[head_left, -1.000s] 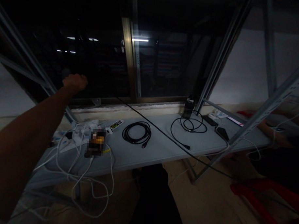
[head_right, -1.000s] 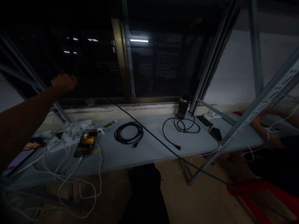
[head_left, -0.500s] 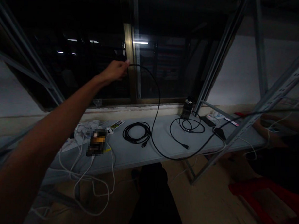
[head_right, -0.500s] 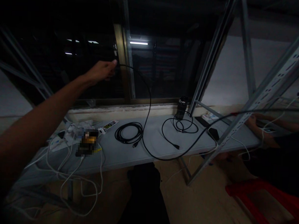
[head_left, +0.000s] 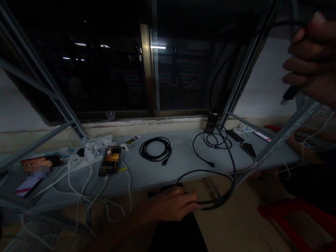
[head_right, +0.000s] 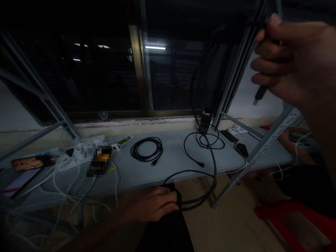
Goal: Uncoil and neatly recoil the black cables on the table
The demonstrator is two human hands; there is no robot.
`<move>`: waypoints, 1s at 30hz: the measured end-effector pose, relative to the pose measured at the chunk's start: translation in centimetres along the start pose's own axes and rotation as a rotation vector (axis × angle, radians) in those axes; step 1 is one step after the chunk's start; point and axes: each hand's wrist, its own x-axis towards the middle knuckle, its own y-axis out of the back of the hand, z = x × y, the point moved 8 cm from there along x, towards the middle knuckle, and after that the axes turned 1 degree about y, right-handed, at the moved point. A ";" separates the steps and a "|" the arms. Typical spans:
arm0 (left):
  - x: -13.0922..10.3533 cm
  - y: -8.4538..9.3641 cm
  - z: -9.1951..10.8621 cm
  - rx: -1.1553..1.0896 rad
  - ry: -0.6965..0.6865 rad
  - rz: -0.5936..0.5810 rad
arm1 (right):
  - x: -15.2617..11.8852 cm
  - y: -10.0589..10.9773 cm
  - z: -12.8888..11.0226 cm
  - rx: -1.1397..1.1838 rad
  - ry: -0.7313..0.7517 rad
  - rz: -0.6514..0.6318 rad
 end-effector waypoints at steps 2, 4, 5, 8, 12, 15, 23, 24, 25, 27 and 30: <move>-1.6 0.9 -0.1 -0.257 0.072 0.115 | -3.1 -5.5 -2.8 0.247 0.115 -0.332; -2.5 2.8 0.4 -0.627 0.099 0.233 | -5.6 -9.5 -1.5 0.363 0.014 -0.479; -2.8 3.8 0.6 -0.832 0.101 0.278 | -6.6 -11.1 0.4 0.405 -0.068 -0.513; -2.7 6.7 0.7 -1.368 0.094 0.375 | -9.7 -15.4 8.7 0.545 -0.322 -0.625; -2.7 9.0 -2.7 -1.815 0.096 0.732 | -17.6 -19.8 22.5 0.694 -0.666 -0.567; -3.2 6.8 -6.9 -1.973 0.152 1.068 | -26.6 -21.8 31.3 0.826 -0.872 -0.350; -4.0 -4.9 -12.7 -1.724 0.384 1.556 | -43.8 -23.4 37.9 1.110 -0.973 0.051; -4.2 -5.8 -12.8 -1.684 0.387 1.590 | -44.5 -23.4 37.4 1.126 -0.973 0.080; -4.3 -6.5 -12.8 -1.654 0.389 1.619 | -44.9 -23.4 36.9 1.132 -0.969 0.109; -4.8 -7.6 -12.8 -1.609 0.393 1.667 | -45.1 -23.5 35.8 1.136 -0.962 0.140; -6.2 -8.7 -12.6 -1.482 0.426 1.667 | -44.4 -24.0 35.0 1.092 -0.954 0.122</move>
